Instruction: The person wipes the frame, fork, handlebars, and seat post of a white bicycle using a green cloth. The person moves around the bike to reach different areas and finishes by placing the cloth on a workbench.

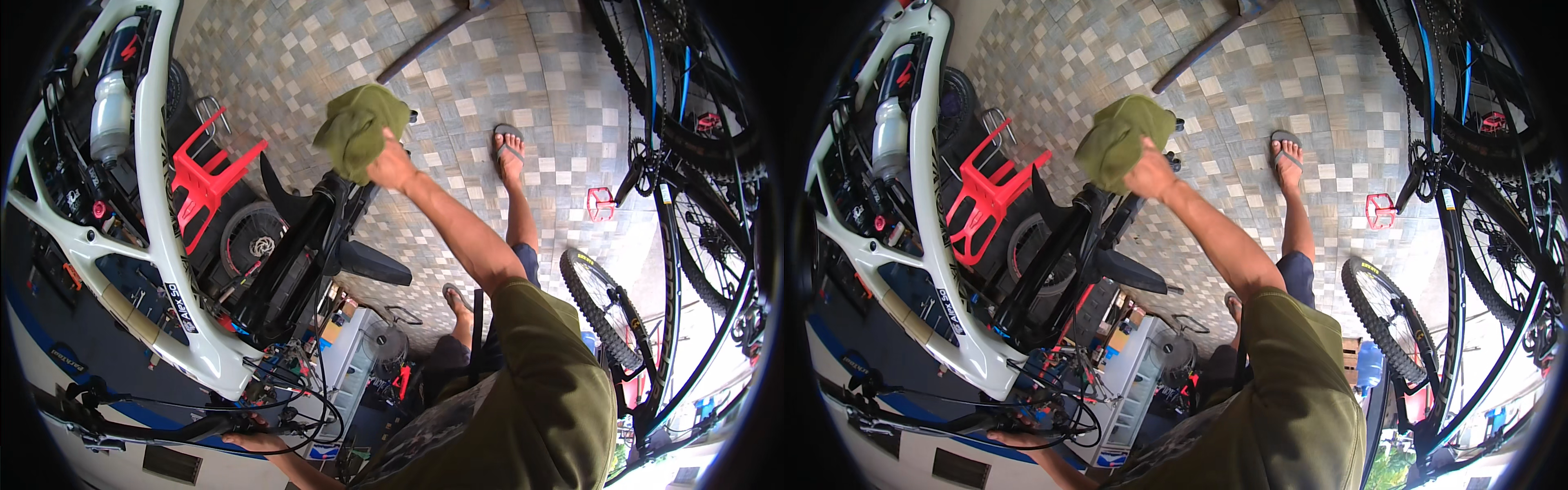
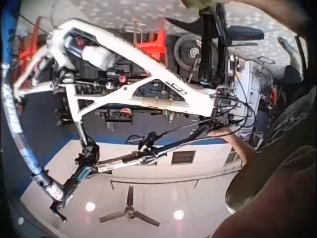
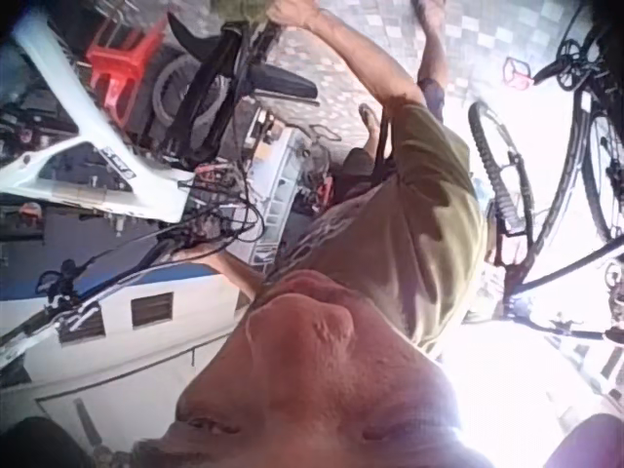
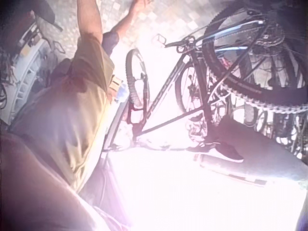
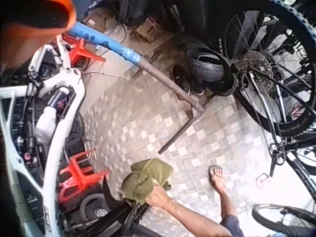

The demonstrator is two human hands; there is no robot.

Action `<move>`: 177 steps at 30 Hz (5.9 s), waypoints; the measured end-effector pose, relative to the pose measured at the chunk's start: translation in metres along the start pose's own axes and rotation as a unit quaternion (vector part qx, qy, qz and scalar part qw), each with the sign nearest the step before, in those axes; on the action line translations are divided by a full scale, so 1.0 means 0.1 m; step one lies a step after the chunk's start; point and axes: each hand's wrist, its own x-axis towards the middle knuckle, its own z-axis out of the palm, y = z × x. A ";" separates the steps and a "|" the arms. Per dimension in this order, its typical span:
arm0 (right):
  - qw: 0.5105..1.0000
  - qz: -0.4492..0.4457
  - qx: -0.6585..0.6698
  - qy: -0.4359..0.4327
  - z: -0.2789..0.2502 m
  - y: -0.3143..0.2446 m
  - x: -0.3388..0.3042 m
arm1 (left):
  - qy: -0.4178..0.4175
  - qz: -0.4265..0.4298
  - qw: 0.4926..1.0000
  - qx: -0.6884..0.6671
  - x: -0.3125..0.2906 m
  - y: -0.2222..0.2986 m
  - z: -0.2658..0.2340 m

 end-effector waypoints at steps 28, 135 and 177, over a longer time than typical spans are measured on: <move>0.980 0.170 0.098 0.012 -0.02 0.73 0.21 | -0.074 0.065 0.995 -0.014 0.21 -0.29 -0.21; 0.955 0.068 -0.274 0.097 1.10 -1.77 -1.97 | -0.187 0.272 0.940 0.080 0.56 0.00 0.37; 0.978 -0.026 0.132 0.161 -0.15 -1.60 -2.09 | -0.193 0.351 0.914 0.062 0.55 -0.05 0.26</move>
